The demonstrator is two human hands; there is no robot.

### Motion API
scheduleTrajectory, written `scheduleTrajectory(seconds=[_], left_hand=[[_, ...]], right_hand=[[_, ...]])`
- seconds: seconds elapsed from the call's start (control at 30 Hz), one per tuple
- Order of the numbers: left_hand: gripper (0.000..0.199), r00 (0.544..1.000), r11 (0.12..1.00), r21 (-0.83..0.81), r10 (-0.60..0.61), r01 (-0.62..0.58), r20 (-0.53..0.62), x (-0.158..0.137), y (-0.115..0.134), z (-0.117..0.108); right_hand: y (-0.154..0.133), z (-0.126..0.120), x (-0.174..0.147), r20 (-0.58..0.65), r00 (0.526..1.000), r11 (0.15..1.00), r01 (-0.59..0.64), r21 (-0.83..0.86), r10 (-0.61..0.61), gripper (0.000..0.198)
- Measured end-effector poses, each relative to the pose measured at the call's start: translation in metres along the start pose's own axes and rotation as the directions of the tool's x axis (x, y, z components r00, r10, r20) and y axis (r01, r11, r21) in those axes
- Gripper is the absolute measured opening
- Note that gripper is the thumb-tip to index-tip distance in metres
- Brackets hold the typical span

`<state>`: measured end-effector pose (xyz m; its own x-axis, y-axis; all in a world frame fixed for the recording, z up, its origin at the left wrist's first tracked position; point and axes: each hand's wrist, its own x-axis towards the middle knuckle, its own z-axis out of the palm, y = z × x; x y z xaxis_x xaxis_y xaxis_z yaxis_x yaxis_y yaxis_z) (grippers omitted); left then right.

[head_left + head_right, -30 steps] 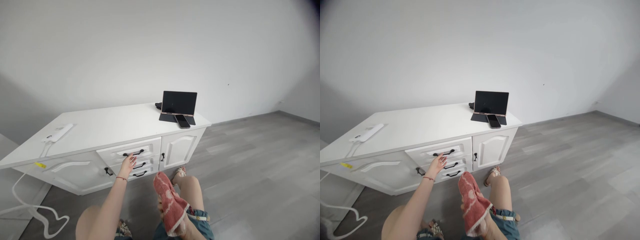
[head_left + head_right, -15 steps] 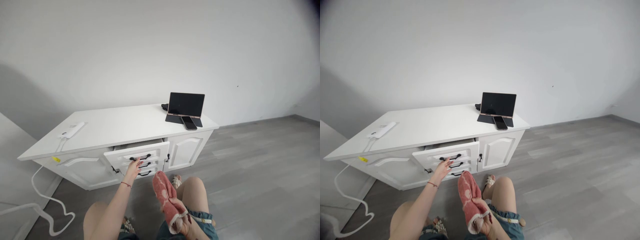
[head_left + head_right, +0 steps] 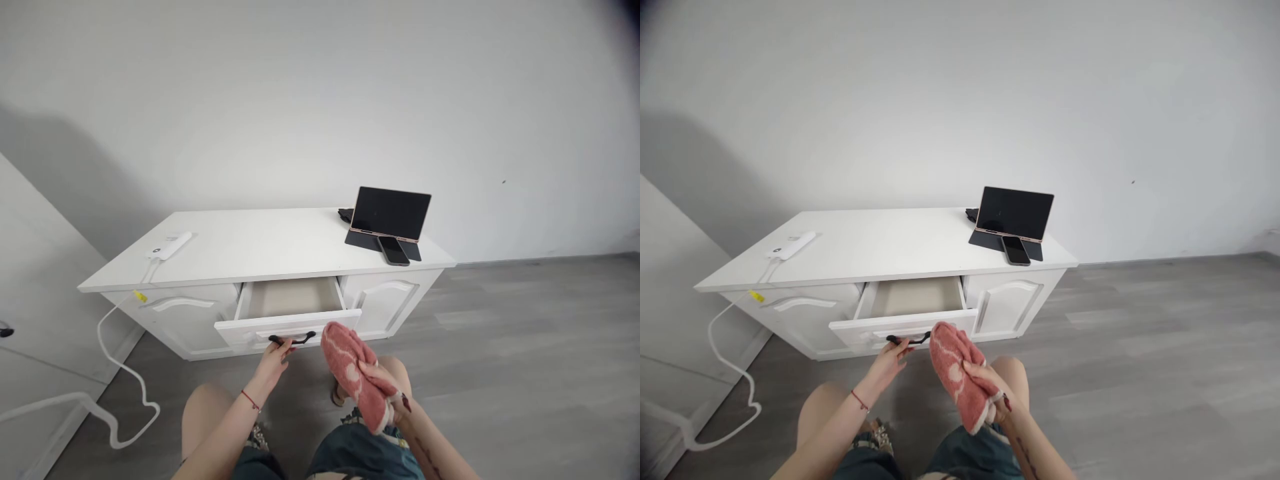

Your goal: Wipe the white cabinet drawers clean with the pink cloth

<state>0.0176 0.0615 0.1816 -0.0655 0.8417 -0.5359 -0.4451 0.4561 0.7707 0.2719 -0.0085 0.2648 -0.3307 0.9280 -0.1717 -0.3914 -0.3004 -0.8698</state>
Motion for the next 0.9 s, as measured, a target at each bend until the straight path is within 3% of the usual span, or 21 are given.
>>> scheduleTrajectory(seconds=[0.1, 0.23, 0.43, 0.57, 0.63, 0.73, 0.83, 0.9], left_hand=[[0.029, 0.999, 0.999, 0.012, -0.041, 0.041, -0.003, -0.014, 0.000, -0.001], [0.029, 0.996, 0.996, 0.010, -0.087, 0.086, 0.016, -0.029, -0.005, -0.004], [0.025, 0.998, 0.999, -0.015, -0.037, 0.036, -0.048, -0.044, -0.029, -0.011], [0.029, 0.997, 1.000, -0.017, -0.022, 0.021, -0.073, -0.052, -0.037, -0.017], [0.030, 0.998, 1.000, -0.024, 0.001, -0.002, -0.062, -0.055, -0.038, -0.018], [0.030, 0.998, 0.998, -0.033, 0.052, -0.053, -0.044, -0.056, -0.040, -0.017], [0.029, 0.994, 0.994, -0.020, 0.105, -0.105, -0.016, -0.055, -0.043, -0.017], [0.032, 0.993, 0.993, -0.008, 0.115, -0.116, -0.013, -0.054, -0.046, -0.018]], right_hand=[[-0.010, -0.015, 0.011, -0.075, 0.997, 0.999, -0.032, -0.006, 0.031, 0.056], [-0.026, -0.022, 0.020, -0.150, 0.989, 0.999, 0.012, -0.036, -0.017, 0.064], [-0.059, -0.024, 0.035, -0.097, 0.985, 0.970, 0.117, -0.212, -0.140, 0.065], [-0.075, -0.023, 0.071, 0.034, 0.970, 0.851, 0.226, -0.474, -0.239, 0.060], [-0.077, -0.019, 0.096, 0.152, 0.968, 0.720, 0.251, -0.647, -0.201, 0.055], [-0.072, -0.012, 0.134, 0.342, 0.938, 0.343, 0.337, -0.877, -0.046, 0.038], [-0.055, -0.010, 0.164, 0.470, 0.866, -0.028, 0.481, -0.876, 0.168, 0.034], [-0.040, -0.010, 0.177, 0.508, 0.815, -0.176, 0.563, -0.807, 0.280, 0.039]])
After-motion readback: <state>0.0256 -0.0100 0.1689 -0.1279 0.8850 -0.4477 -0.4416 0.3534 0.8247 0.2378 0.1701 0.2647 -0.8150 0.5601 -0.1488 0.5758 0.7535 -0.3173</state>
